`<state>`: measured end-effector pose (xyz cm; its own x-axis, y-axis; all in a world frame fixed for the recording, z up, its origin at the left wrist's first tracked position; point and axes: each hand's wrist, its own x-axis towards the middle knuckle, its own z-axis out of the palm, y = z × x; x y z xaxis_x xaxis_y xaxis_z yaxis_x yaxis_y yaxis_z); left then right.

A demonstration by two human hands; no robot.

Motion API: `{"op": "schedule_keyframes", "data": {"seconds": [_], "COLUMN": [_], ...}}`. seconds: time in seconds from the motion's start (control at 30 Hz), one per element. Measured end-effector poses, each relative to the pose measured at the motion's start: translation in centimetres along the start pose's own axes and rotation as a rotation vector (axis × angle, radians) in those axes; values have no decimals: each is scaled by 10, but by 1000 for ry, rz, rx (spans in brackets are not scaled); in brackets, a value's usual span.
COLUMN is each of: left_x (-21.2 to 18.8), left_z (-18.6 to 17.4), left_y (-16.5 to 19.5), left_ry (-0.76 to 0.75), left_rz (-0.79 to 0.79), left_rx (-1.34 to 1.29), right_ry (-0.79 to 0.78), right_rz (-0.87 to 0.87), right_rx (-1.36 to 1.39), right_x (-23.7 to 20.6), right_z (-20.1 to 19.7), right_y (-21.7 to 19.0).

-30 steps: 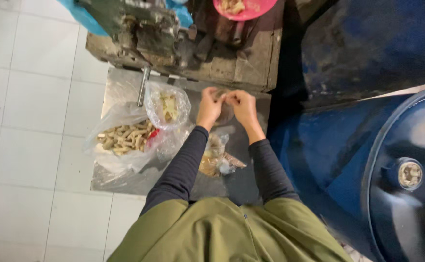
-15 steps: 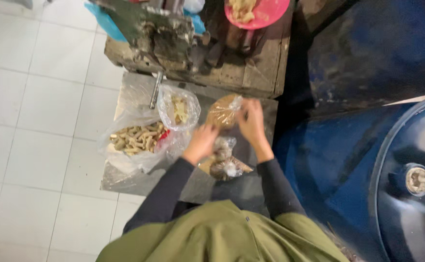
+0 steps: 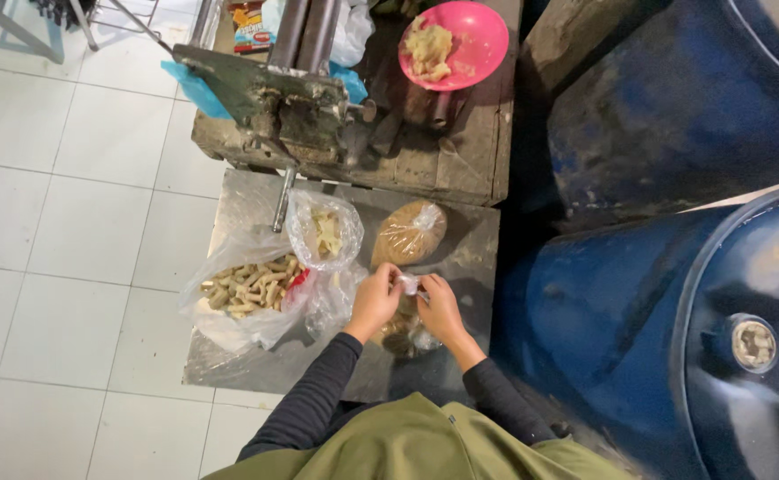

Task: The person flattens pieces of dough by hand on a metal table, dusts them with flour from a cone-shaped bag, and folds or wraps the flattened dough pieces, placing finished pieces into a plastic bag. They then move to a roller machine, feed dough through it, collect the flattened pieces, and bag them.

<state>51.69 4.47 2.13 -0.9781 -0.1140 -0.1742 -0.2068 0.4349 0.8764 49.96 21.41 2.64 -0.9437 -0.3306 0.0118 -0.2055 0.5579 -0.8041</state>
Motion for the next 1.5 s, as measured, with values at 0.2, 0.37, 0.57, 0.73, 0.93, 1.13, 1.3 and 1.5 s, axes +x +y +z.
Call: {"op": "schedule_keyframes", "data": {"seconds": [0.2,0.37,0.57,0.73,0.93,1.13,1.3,1.5], "left_x": [24,23,23,15,-5,-25,-48,-48], "left_z": [22,27,-1,-20,-45,-77,-96,-107], "left_y": [-32,-47,-20,27,57,30,22,42], "left_ry": [-5,-54,56,276,452,709,804,847], "left_rz": [-154,-292,-263,-80,32,36,-62,-25], "left_rx": [-489,-481,-233,-107,-154,-70,-82,-94], "right_ry": [-27,-129,-615,171,377,498,221,-50], "right_rz": [-119,-160,-277,-252,-548,-549,-353,-524], "right_rx": [26,232,375,411,175,-459,-520,-421], "right_x": [8,27,112,286,443,476,446,419], "right_z": [-16,-30,-73,-53,-15,6,30,19], "right_y": [-6,3,-1,-44,-121,-138,-131,-125]}}
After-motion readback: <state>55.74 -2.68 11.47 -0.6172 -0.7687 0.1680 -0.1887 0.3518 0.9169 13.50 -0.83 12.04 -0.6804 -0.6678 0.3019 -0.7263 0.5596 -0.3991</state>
